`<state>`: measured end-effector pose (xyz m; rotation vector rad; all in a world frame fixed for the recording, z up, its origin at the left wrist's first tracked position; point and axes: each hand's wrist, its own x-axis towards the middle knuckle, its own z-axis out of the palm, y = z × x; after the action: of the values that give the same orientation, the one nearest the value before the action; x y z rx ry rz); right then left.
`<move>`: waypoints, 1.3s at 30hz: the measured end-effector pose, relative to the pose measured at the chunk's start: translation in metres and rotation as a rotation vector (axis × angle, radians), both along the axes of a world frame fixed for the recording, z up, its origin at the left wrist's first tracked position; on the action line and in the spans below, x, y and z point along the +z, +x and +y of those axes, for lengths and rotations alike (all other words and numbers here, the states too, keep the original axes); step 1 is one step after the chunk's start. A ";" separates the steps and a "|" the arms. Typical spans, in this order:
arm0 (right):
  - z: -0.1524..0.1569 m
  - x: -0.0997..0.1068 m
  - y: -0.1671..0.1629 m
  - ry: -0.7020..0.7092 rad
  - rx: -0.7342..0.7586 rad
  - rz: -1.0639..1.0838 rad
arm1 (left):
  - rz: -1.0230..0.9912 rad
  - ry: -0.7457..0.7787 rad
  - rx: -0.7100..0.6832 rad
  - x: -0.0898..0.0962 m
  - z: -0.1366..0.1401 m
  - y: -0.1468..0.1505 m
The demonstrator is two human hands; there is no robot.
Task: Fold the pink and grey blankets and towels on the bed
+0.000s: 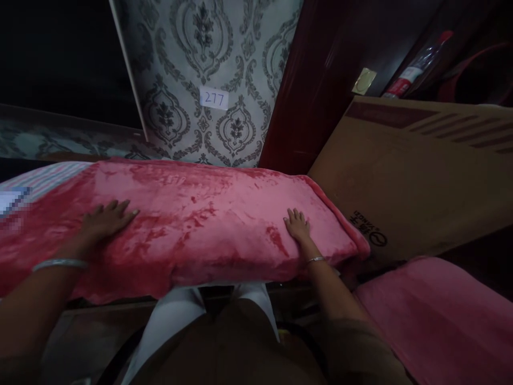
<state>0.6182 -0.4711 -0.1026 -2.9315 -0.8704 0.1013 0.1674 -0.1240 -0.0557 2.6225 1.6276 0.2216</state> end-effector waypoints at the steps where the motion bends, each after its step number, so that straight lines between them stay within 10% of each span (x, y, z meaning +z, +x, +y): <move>1: 0.004 0.003 -0.004 0.004 -0.022 0.002 | 0.000 -0.029 0.043 0.001 -0.003 0.005; 4: 0.031 0.016 -0.026 0.064 0.005 -0.023 | 0.017 -0.035 0.049 0.002 -0.022 0.038; 12: 0.127 0.020 -0.112 0.198 0.621 -0.016 | 0.018 0.085 -0.593 -0.032 -0.092 0.153; 26: 0.106 0.003 -0.110 0.187 0.896 0.038 | -0.382 0.244 -0.868 -0.050 -0.089 0.143; 39: 0.098 0.007 -0.124 0.527 1.127 0.390 | -0.269 0.256 -0.534 -0.051 -0.093 0.149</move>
<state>0.4942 -0.3727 -0.0951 -1.5806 -1.9326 0.4025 0.3168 -0.2171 -0.1068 2.9282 0.8273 0.7511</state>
